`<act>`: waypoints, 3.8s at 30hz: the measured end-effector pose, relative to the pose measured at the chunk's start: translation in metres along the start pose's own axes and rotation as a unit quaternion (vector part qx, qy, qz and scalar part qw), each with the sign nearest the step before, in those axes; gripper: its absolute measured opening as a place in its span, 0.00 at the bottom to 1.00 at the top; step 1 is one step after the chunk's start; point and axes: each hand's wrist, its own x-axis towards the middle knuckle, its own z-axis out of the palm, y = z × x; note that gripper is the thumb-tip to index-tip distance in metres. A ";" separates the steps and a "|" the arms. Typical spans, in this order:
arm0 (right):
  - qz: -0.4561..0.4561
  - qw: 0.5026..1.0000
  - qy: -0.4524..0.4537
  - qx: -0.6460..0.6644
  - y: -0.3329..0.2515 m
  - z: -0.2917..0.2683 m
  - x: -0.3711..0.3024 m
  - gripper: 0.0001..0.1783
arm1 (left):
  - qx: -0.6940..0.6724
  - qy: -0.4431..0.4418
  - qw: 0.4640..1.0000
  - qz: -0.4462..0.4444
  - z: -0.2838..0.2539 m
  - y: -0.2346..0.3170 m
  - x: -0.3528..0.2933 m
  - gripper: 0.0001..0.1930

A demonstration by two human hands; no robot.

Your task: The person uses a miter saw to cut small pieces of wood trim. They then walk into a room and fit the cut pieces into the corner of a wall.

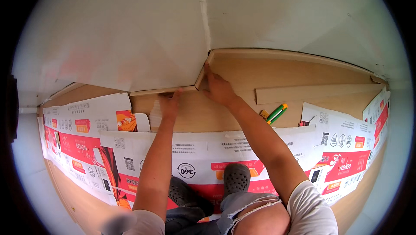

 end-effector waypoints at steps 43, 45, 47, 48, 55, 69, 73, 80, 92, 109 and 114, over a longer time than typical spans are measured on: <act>-0.103 0.967 -0.034 -0.230 0.032 -0.035 0.049 0.18 | 0.454 -0.056 0.804 0.381 -0.050 0.003 -0.002 0.11; -0.090 0.959 -0.034 -0.265 0.023 -0.035 0.043 0.13 | 0.501 -0.117 0.734 0.444 -0.066 0.006 0.009 0.10; -0.112 0.959 -0.002 -0.259 0.026 -0.043 0.019 0.10 | 0.514 -0.231 0.717 0.410 -0.074 0.030 0.006 0.12; -0.118 0.965 0.008 -0.234 0.007 -0.044 0.007 0.08 | 0.525 -0.250 0.706 0.405 -0.096 0.033 0.005 0.12; -0.157 0.903 -0.091 -0.390 0.030 -0.136 -0.174 0.11 | 0.498 -0.292 0.782 0.236 -0.241 0.117 -0.053 0.15; 0.249 0.887 -0.319 -0.223 -0.384 -0.478 -0.325 0.18 | 0.118 0.056 0.824 -0.551 -0.539 0.240 -0.767 0.42; 0.235 0.923 -0.294 -0.081 -0.465 -0.461 -0.313 0.14 | -0.019 0.119 0.809 -0.575 -0.522 0.283 -0.908 0.41; 0.143 0.945 -0.295 -0.015 -0.613 -0.339 -0.325 0.13 | -0.017 0.181 0.852 -0.490 -0.596 0.303 -0.969 0.37; -0.078 0.833 -0.541 -0.087 -0.836 -0.063 -0.435 0.15 | -0.212 0.517 0.671 -0.488 -0.786 0.220 -1.237 0.39; -0.514 0.562 -0.465 -0.452 -1.357 0.474 -0.788 0.24 | -0.484 0.622 0.203 -0.581 -0.663 0.156 -1.385 0.36; -0.679 0.466 -0.530 -0.202 -1.563 0.549 -1.124 0.20 | -0.504 0.653 0.155 -0.544 -0.750 0.115 -1.409 0.38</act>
